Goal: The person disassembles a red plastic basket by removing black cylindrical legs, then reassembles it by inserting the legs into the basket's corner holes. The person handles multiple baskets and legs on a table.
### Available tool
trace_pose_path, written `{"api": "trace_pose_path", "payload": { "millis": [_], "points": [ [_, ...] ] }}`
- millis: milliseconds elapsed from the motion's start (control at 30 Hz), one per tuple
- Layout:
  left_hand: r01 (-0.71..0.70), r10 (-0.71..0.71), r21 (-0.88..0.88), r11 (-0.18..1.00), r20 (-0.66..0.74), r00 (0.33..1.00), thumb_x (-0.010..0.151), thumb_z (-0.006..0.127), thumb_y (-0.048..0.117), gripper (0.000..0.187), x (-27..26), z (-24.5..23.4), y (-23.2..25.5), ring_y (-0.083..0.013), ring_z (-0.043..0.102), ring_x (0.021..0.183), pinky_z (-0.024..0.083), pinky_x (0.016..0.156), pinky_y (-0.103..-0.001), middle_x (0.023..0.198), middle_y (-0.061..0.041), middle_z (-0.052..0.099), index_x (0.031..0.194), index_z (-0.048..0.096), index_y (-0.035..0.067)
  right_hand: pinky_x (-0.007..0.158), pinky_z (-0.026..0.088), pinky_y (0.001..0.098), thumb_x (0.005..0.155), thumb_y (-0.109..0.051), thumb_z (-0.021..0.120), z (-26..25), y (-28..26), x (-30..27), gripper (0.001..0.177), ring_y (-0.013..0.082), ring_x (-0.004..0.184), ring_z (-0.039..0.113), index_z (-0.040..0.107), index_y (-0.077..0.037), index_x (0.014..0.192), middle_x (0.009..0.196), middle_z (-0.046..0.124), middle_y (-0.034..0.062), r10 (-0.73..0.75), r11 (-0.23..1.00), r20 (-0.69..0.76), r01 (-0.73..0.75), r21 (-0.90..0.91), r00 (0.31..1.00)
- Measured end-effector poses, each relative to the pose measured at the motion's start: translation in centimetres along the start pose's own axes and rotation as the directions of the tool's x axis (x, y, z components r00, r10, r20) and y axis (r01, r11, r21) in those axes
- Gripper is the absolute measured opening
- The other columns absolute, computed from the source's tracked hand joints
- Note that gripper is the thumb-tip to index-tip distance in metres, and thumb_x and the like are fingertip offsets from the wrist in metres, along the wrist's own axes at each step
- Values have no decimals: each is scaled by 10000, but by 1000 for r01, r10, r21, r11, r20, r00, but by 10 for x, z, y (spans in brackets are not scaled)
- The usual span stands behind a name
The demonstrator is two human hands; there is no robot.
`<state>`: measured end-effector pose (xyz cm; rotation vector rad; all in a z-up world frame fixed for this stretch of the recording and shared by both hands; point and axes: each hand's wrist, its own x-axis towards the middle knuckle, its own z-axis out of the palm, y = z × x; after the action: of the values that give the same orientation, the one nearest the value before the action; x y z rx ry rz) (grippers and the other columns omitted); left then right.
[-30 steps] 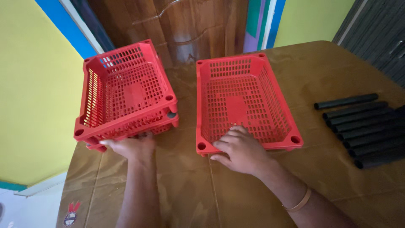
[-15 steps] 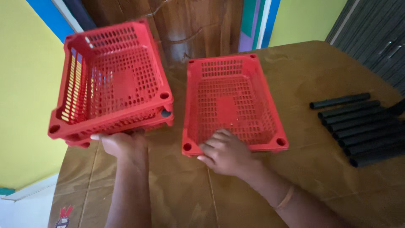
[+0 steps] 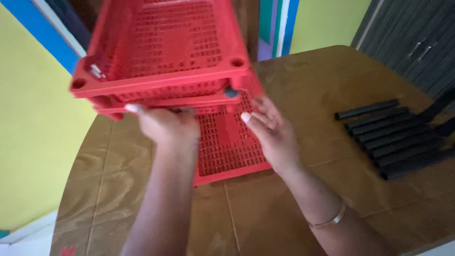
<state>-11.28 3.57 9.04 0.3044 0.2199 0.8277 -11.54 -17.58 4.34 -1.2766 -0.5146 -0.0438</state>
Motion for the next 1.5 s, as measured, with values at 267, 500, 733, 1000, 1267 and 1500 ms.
{"api": "trace_pose_path", "payload": {
  "millis": [267, 500, 733, 1000, 1267, 1500],
  "points": [
    [205, -195, -109, 973, 95, 976, 958, 313, 676, 811, -72, 24, -124, -335, 501, 1374, 432, 1131, -535, 1537, -125, 490, 1511, 426, 93, 951, 543, 432, 908, -105, 713, -47, 22, 18, 797, 172, 1170, 583, 293, -237, 1573, 1351, 558, 43, 211, 892, -186, -111, 437, 960],
    [436, -442, -98, 894, -42, 896, 954, 316, 686, 788, -111, 25, -188, -312, 559, 1265, 453, 1092, -489, 1488, -90, 534, 1481, 458, 118, 868, 581, 410, 901, -3, 703, -87, 22, 22, 793, 230, 1023, 594, 289, -273, 1522, 1338, 538, 49, 119, 867, -406, 104, 487, 906],
    [487, -489, -59, 871, -18, 872, 983, 329, 699, 794, -110, -5, -241, -270, 598, 1110, 498, 981, -425, 1409, -113, 576, 1455, 488, 81, 933, 638, 465, 857, 37, 701, -109, 19, 35, 755, 260, 1180, 664, 321, -226, 1453, 1394, 547, 86, 78, 879, -507, 180, 442, 858],
    [460, -601, 563, 687, 86, 794, 1005, 433, 460, 422, -105, -16, -235, -226, 658, 1004, 547, 842, -397, 1251, -88, 660, 1227, 533, 116, 766, 594, 486, 891, -141, 634, -172, 28, 69, 504, 316, 1048, 688, 507, -184, 1377, 1210, 694, 76, 120, 939, -455, 48, 340, 882],
    [208, -601, 866, 454, 126, 790, 967, 616, 363, 346, -97, -17, -180, -171, 668, 960, 537, 799, -341, 1140, -36, 715, 1153, 633, 72, 1020, 561, 607, 876, -246, 632, -281, 50, 119, 492, 345, 1341, 608, 568, -169, 1357, 1435, 611, 106, 299, 880, -409, -84, 467, 862],
    [417, -615, 771, 481, -43, 787, 911, 612, 372, 439, -68, -22, -157, -198, 658, 973, 529, 831, -370, 1199, -44, 721, 1254, 611, 97, 1029, 534, 598, 823, -238, 613, -329, 52, 135, 538, 356, 1355, 543, 532, -198, 1354, 1490, 514, 121, 369, 903, -509, -170, 394, 778]
  ]
}}
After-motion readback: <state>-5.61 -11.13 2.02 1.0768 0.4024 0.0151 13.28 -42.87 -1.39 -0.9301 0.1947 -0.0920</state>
